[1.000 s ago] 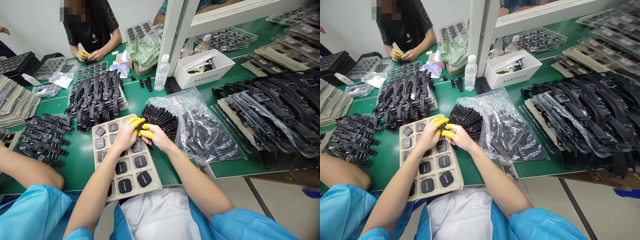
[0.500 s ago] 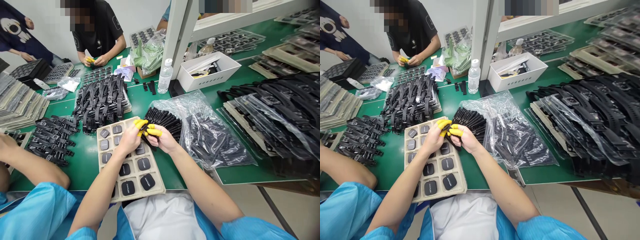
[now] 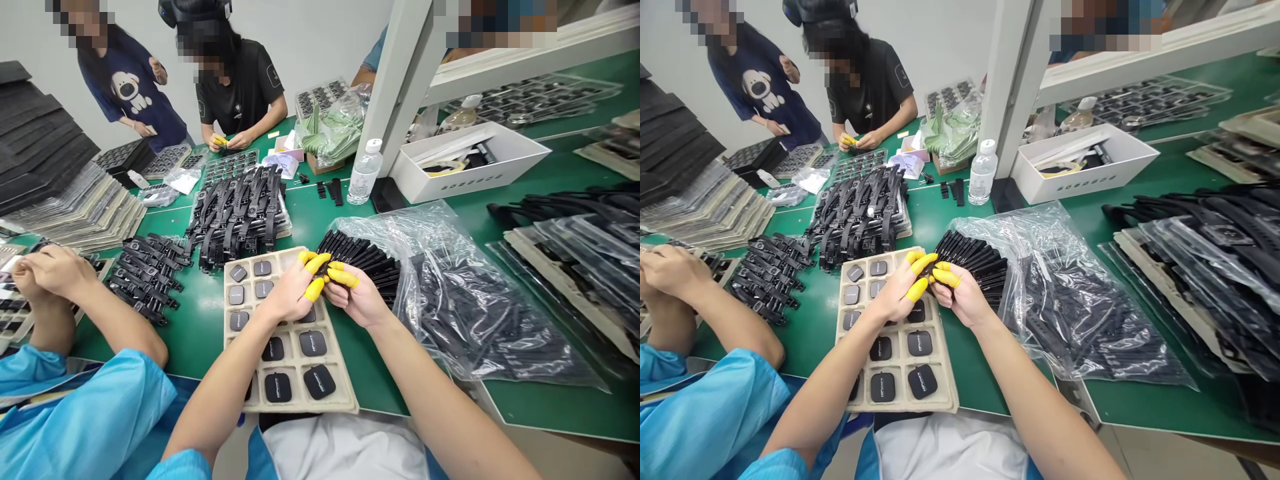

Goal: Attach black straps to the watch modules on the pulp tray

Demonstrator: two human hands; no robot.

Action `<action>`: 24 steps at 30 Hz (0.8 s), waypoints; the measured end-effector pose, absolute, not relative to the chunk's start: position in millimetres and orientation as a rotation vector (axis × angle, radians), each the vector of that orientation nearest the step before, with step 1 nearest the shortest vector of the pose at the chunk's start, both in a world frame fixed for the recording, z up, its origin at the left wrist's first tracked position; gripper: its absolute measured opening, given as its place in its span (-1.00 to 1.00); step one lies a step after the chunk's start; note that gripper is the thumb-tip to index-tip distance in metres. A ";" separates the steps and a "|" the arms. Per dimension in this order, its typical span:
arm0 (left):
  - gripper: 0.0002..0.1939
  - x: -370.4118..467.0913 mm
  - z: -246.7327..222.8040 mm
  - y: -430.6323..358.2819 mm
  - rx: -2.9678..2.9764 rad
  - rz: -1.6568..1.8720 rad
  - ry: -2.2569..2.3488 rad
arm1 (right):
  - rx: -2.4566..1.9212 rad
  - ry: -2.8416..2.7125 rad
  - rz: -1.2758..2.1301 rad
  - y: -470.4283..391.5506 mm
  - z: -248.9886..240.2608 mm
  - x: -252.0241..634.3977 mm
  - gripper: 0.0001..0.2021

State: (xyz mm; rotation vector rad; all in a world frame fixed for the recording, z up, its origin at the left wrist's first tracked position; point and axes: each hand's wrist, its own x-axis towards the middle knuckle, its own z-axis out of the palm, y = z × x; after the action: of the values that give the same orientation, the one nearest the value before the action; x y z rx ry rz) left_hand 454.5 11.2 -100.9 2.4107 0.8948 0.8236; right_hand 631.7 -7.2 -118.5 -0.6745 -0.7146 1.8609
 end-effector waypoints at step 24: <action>-0.45 446.9 -102.4 13.0 2.504 0.743 0.932 | -0.843 -1.027 1.671 -4.0 -127.6 630.9 -0.59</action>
State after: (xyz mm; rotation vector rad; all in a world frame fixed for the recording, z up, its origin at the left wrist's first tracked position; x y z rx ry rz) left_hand 446.9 13.0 -102.4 2.5041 0.9322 0.7433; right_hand 630.9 -4.0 -127.6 -0.8431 -1.0273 1.6713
